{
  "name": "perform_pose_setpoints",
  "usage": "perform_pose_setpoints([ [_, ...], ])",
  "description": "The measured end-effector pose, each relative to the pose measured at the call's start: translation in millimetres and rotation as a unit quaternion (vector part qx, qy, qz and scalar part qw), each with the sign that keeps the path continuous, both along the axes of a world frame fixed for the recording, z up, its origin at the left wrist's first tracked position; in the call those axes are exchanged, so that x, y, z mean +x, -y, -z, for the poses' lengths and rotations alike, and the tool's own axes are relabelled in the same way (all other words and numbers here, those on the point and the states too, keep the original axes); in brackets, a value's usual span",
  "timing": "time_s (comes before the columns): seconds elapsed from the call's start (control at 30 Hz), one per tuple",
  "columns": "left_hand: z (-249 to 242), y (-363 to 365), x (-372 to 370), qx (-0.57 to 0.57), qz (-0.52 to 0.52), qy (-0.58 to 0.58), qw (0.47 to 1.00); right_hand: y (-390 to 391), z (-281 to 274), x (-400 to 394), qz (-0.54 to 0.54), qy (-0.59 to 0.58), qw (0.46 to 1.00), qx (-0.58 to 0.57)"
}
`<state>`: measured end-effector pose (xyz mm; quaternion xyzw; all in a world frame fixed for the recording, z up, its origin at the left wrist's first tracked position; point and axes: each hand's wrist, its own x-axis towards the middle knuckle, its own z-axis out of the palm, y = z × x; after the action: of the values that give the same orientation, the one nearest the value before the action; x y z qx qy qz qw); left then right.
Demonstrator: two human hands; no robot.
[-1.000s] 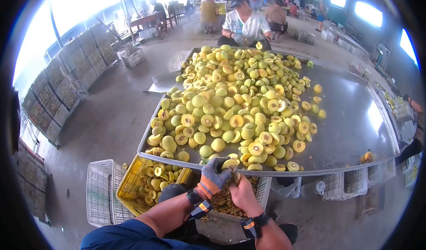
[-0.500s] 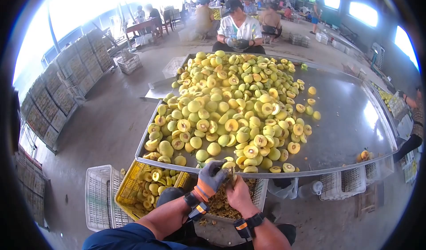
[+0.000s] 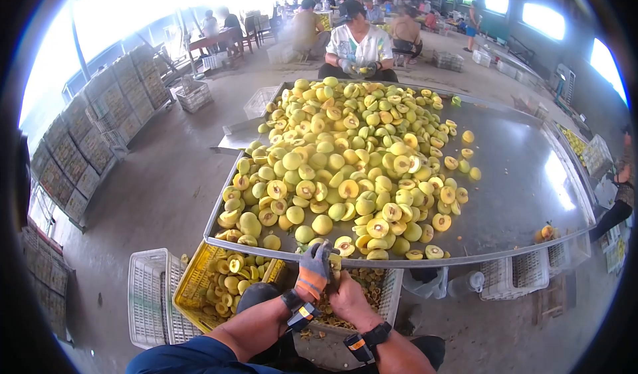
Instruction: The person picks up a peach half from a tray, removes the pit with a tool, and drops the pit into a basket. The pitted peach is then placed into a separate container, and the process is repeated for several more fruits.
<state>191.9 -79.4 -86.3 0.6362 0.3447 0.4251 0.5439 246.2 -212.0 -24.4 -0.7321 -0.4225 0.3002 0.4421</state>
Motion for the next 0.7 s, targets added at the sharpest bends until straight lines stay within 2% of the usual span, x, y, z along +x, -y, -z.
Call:
perform_pose_setpoints([
  [0.03,-0.9,-5.4,-4.2,0.227,-0.047,-0.114,0.966,-0.2,-0.2,2.1,-0.022,-0.047,0.999,0.011],
  [0.1,-2.0,-5.7,-6.8,0.272,-0.054,-0.158,0.948,-0.2,1.0,6.0,-0.064,-0.141,0.987,0.036],
  [0.13,-25.1,2.1,-7.7,0.094,-0.016,-0.09,0.991,0.3,1.9,5.1,-0.053,-0.092,0.993,0.042],
  [0.17,-38.6,7.0,-6.9,-0.089,0.023,-0.017,0.996,2.0,3.4,3.7,-0.042,-0.042,0.997,0.047],
  [0.2,-39.6,8.6,-5.6,-0.06,0.015,-0.013,0.998,3.4,5.2,2.0,-0.031,0.007,0.998,0.052],
  [0.3,-31.6,9.7,-6.9,0.006,0.011,-0.022,1.0,6.1,19.3,12.4,-0.037,-0.03,0.999,0.018],
  [0.4,-20.1,4.6,-6.8,0.068,0.044,-0.033,0.996,10.3,-7.1,10.8,-0.08,-0.262,0.96,-0.048],
  [0.5,-36.0,7.3,-14.8,0.012,0.128,0.03,0.991,16.1,-7.7,5.1,-0.106,-0.386,0.916,-0.012],
  [0.6,-44.1,4.5,-19.5,-0.018,0.183,0.037,0.982,19.7,-13.1,3.3,-0.13,-0.424,0.896,-0.005],
  [0.7,-60.2,6.3,-25.4,-0.056,0.23,0.04,0.971,24.6,-9.9,0.8,-0.135,-0.418,0.898,-0.012],
])
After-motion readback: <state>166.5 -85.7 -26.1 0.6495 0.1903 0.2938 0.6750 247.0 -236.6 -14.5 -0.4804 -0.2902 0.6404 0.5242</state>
